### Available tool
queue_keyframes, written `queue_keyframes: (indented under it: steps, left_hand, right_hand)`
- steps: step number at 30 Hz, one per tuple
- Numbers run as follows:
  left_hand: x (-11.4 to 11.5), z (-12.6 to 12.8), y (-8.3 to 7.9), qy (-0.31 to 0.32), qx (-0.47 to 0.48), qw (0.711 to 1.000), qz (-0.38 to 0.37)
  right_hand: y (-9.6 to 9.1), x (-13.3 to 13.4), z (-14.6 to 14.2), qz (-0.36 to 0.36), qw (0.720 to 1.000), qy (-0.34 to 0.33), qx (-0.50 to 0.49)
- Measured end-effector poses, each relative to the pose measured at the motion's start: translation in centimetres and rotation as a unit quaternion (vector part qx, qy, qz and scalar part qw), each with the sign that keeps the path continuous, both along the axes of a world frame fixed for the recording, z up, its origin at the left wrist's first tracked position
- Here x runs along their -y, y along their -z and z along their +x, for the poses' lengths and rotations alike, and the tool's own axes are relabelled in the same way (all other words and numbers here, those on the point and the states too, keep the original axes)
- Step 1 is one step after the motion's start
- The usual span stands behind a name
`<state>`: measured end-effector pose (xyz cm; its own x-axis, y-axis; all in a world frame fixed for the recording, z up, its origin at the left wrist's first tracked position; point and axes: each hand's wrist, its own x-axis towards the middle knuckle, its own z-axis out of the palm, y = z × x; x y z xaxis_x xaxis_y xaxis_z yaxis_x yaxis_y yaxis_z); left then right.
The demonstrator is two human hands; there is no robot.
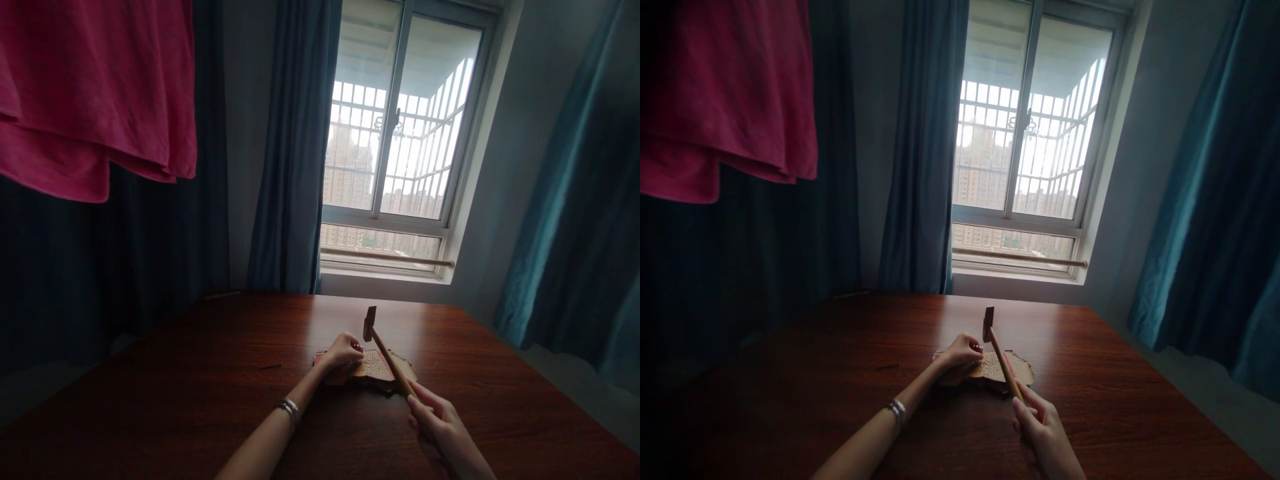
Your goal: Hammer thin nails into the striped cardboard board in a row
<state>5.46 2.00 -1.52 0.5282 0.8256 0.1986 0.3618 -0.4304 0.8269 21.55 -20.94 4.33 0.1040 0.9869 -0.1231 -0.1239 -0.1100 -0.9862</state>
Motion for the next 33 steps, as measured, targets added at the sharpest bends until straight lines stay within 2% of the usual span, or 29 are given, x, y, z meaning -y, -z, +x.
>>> queue_keyframes:
  steps: [4, 9, 15, 19, 23, 27, 29, 33]
  left_hand:
    - [-0.2, 0.0, 0.2, 0.002, -0.005, 1.0, 0.007]
    - [-0.1, 0.0, 0.1, 0.005, -0.012, 1.0, 0.004]
    - [0.3, -1.3, -2.1, 0.029, 0.002, 0.998, -0.052]
    - [-1.1, -2.7, -3.1, 0.018, 0.068, 0.995, -0.065]
    - [-3.1, -3.9, -2.5, -0.047, 0.113, 0.987, -0.108]
    - [-4.0, -4.4, -1.4, -0.102, 0.11, 0.979, -0.138]
    - [-4.2, -4.4, -0.8, -0.112, 0.111, 0.977, -0.146]
    - [-4.8, -4.2, 0.7, -0.109, 0.127, 0.973, -0.158]
  right_hand:
    - [0.1, 0.1, -0.1, 0.007, 1.0, -0.004, 0.008]
    - [-0.1, 0.6, -0.2, -0.023, 1.0, 0.002, -0.01]
    - [-0.6, 1.0, 1.1, 0.021, 0.995, 0.088, 0.036]
    - [-0.4, 1.3, 3.3, 0.023, 0.982, 0.135, 0.133]
    - [1.5, 1.3, 6.3, -0.003, 0.954, 0.19, 0.231]
    - [4.1, 1.3, 9.7, -0.052, 0.938, 0.221, 0.261]
    - [5.1, 1.3, 11.2, -0.056, 0.927, 0.23, 0.291]
    - [6.0, 1.2, 13.1, -0.03, 0.877, 0.216, 0.429]
